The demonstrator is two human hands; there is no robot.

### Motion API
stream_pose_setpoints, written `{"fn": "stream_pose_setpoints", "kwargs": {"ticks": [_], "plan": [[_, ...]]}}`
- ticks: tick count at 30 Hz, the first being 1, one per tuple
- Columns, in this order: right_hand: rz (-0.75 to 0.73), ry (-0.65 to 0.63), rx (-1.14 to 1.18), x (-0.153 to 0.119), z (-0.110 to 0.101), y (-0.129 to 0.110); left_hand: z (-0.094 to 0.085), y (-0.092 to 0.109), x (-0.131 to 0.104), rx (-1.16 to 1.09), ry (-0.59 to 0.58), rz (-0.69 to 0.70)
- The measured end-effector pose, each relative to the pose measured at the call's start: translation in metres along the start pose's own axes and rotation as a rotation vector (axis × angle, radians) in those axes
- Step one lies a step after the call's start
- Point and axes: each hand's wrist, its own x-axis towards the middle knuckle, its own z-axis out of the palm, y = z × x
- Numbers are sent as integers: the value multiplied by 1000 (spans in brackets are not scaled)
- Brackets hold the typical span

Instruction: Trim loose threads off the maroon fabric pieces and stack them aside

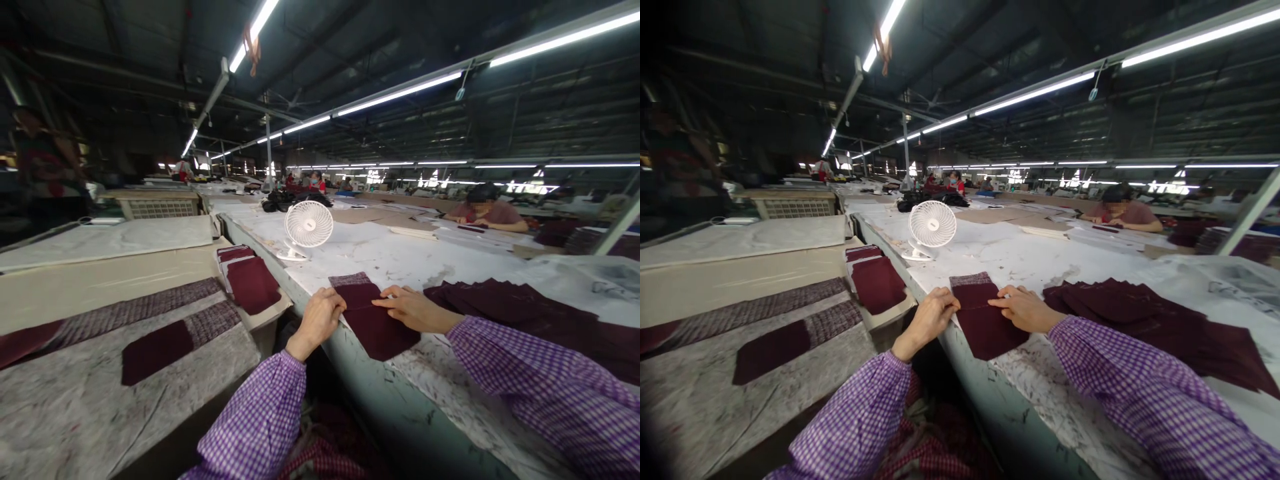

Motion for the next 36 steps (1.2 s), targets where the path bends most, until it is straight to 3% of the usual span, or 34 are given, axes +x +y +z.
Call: {"fn": "stream_pose_setpoints", "kwargs": {"ticks": [4, 7, 9, 10, 13, 15, 18, 22, 25, 30, 36], "plan": [[146, -6, 522, 2, -9, 14, 0, 0, 0, 27, -2, 15], [398, 168, 789, 0, -15, 22, 1, 0, 0, 54, -9, 26], [400, 303, 688, -1, -16, 17, 1, 1, -1, 77, -8, 25], [312, 336, 596, 0, -16, 10, 2, 1, -1, 89, -8, 27], [-135, 308, 369, 6, -7, -21, 3, 2, -2, 129, -9, 41], [-312, 299, 265, 11, 3, -41, 4, 2, -3, 158, -4, 45], [-328, 322, 160, 15, 17, -57, 5, 2, -4, 172, 4, 51], [-319, 285, 99, 15, 18, -57, 5, -3, -5, 112, 22, 76], [-323, 237, 82, 14, 12, -57, 2, -10, -6, -92, 25, 74], [-308, 194, 30, 14, 10, -60, -4, -19, -7, -390, 41, -55], [-356, 171, -94, 13, 9, -63, 3, -18, -4, -305, 67, -22]]}}
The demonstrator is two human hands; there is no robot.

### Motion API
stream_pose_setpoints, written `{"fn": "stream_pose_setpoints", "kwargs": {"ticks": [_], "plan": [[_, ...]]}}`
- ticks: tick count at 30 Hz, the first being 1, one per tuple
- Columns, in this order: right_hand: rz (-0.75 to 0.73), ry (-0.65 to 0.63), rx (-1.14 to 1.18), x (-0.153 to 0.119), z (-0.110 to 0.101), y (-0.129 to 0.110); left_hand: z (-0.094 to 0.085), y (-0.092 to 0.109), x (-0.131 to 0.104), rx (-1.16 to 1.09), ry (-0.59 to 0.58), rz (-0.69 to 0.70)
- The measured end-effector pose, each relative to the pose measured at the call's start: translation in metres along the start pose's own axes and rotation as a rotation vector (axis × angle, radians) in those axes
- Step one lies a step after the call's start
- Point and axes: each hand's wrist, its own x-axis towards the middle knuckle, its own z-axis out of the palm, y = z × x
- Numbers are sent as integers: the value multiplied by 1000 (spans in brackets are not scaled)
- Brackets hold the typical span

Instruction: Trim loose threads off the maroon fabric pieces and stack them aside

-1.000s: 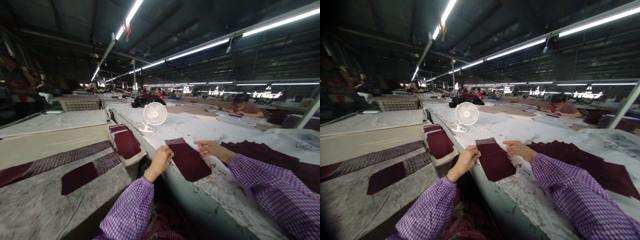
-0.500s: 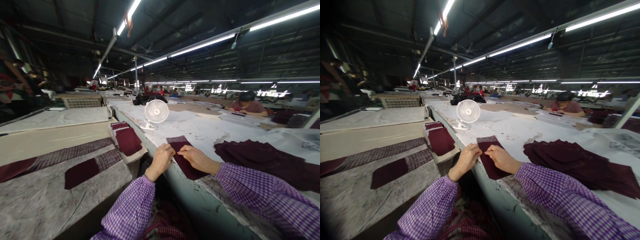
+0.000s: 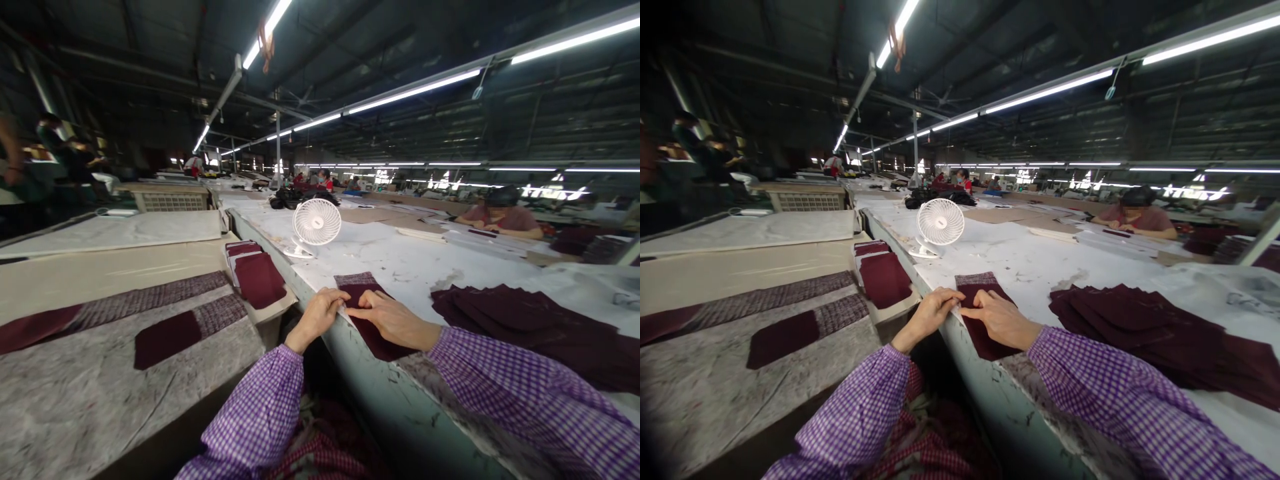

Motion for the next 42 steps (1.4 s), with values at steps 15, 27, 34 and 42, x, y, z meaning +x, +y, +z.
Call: {"fn": "stream_pose_setpoints", "kwargs": {"ticks": [15, 27, 34, 42], "plan": [[351, -91, 355, -9, -9, 56, 6, 3, 9, 220, -52, -17], [558, 50, 851, -68, -96, 90, 7, 9, 11, 360, -157, 57], [1090, 80, 276, -147, -89, 179, -1, 31, 8, 358, -58, 92], [902, 135, 157, -128, -85, 171, 13, 54, 9, 466, -271, 232]]}}
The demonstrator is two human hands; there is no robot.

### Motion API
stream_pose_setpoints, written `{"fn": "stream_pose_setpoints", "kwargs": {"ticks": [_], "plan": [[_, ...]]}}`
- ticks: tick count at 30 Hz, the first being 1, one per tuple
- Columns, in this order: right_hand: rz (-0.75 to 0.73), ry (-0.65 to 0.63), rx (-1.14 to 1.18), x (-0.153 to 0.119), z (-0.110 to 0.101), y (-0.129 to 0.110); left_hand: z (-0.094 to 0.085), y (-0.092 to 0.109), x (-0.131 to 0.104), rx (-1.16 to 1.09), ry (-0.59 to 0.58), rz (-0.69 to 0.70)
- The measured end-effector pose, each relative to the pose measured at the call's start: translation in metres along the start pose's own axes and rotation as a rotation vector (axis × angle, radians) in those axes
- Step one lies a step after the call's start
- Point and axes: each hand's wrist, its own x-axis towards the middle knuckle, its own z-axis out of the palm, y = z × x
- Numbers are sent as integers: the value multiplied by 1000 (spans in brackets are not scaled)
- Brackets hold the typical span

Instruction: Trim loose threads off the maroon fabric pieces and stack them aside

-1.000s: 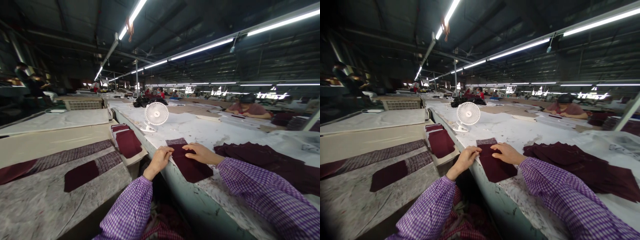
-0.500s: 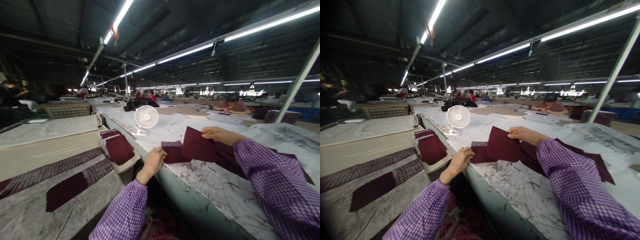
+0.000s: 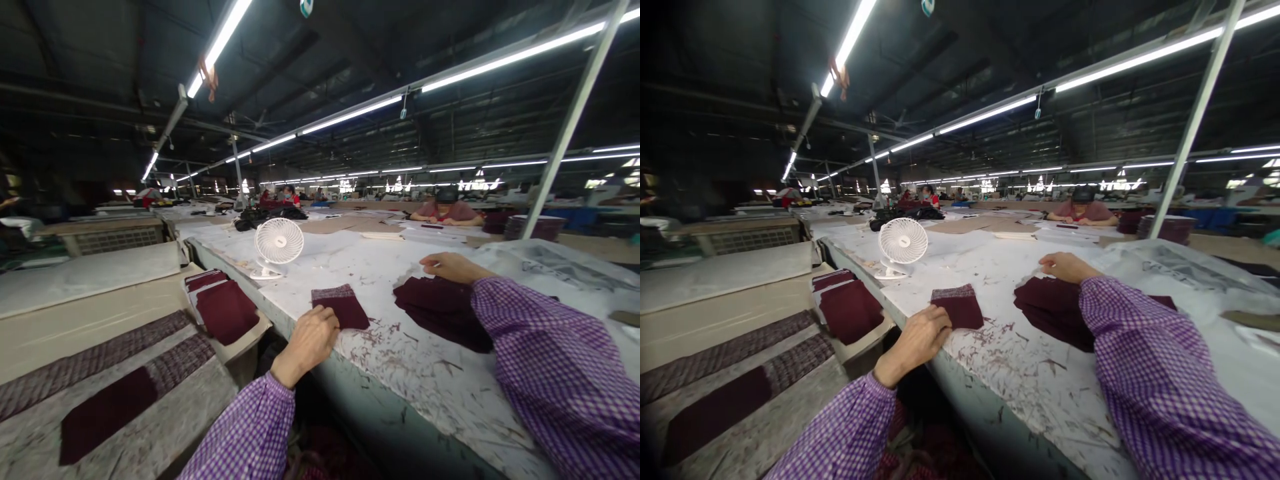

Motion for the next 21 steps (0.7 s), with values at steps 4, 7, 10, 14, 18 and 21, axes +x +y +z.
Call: {"fn": "stream_pose_setpoints", "kwargs": {"ticks": [4, 7, 10, 14, 18, 21], "plan": [[-352, -185, 168, -16, 11, -76, 8, -10, 8, -151, 61, -256], [-532, -257, 217, -29, 31, -124, 10, -18, 8, -306, 85, -342], [-674, -166, 148, -34, 57, -150, 8, -18, 5, -337, 112, -289], [-766, -72, 71, -34, 81, -161, 4, -9, 7, -313, 123, -276], [-772, 112, 195, -35, 81, -164, 9, -6, 26, -134, 66, -329], [-517, 318, 221, -34, 74, -160, 14, -10, 37, -81, 68, -454]]}}
